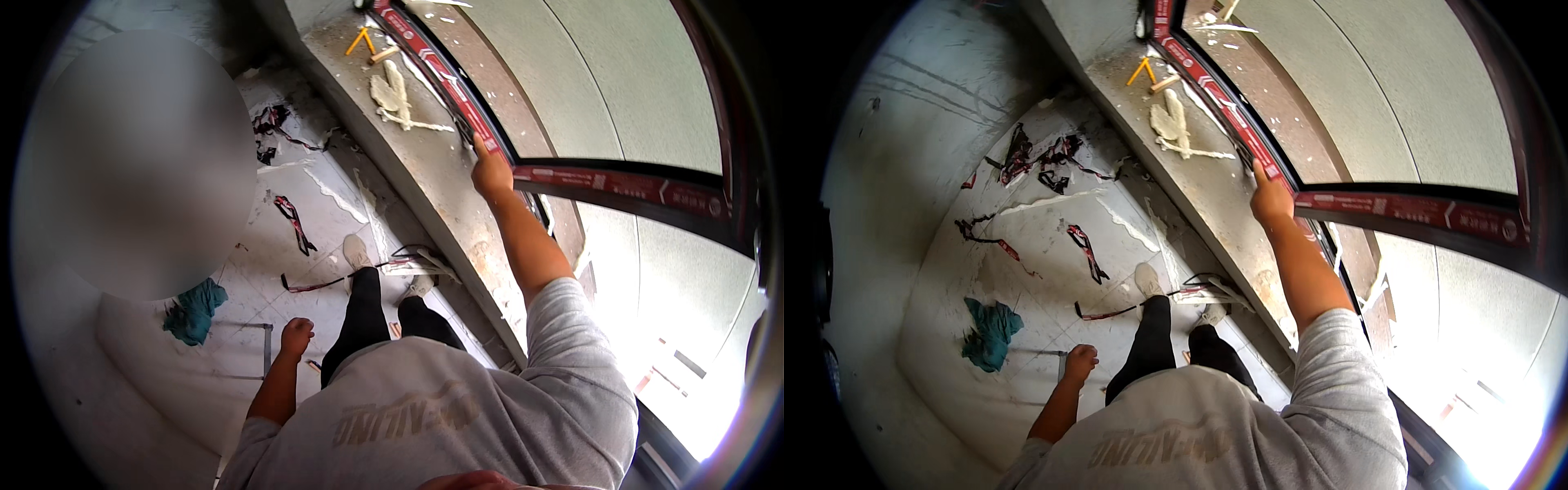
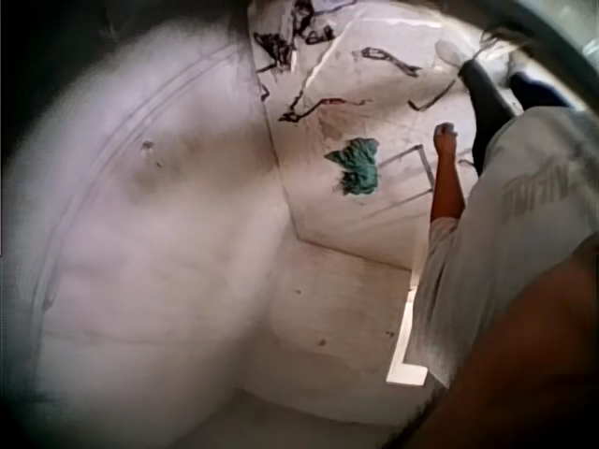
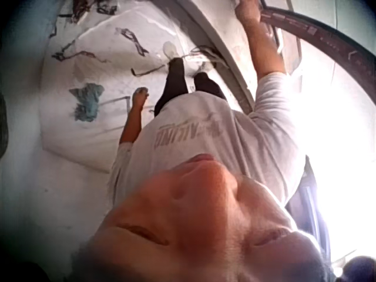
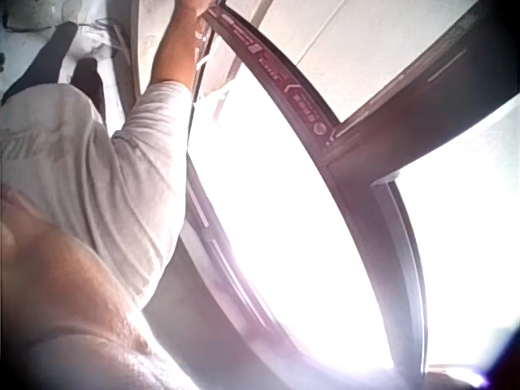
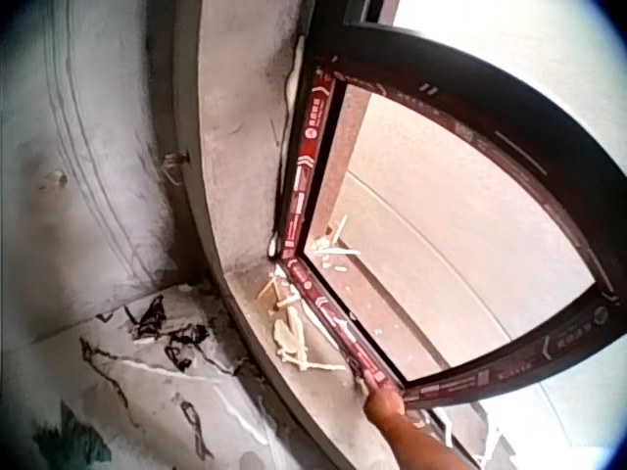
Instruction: The person uses a utility knife to scrape and remove excess white sealant from the window sill and frame. They work along the bottom and side edges of the window, cutting away the sealant and discarding the pieces onto the floor.
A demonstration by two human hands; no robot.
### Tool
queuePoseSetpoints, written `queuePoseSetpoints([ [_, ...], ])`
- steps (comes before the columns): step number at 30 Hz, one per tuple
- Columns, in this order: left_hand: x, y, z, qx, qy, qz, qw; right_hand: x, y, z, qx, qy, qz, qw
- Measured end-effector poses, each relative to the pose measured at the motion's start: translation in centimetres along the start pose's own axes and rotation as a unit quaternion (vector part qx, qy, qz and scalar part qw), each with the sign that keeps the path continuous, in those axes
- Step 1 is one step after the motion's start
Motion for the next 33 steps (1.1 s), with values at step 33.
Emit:
queuePoseSetpoints([
  [33, -4.1, 16.0, -3.1, -0.221, 0.035, 0.361, 0.905, -10.7, 2.5, -19.6, -0.188, 0.230, 0.297, 0.907],
])
Point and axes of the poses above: each hand's wrist, its own z-axis towards the middle knuckle, its own x-axis out of the back of the hand, y = z × x, the point moved 1 cm from there along z, towards the middle knuckle, and after that the axes turned 14 degrees about x, right-handed, at the moved point
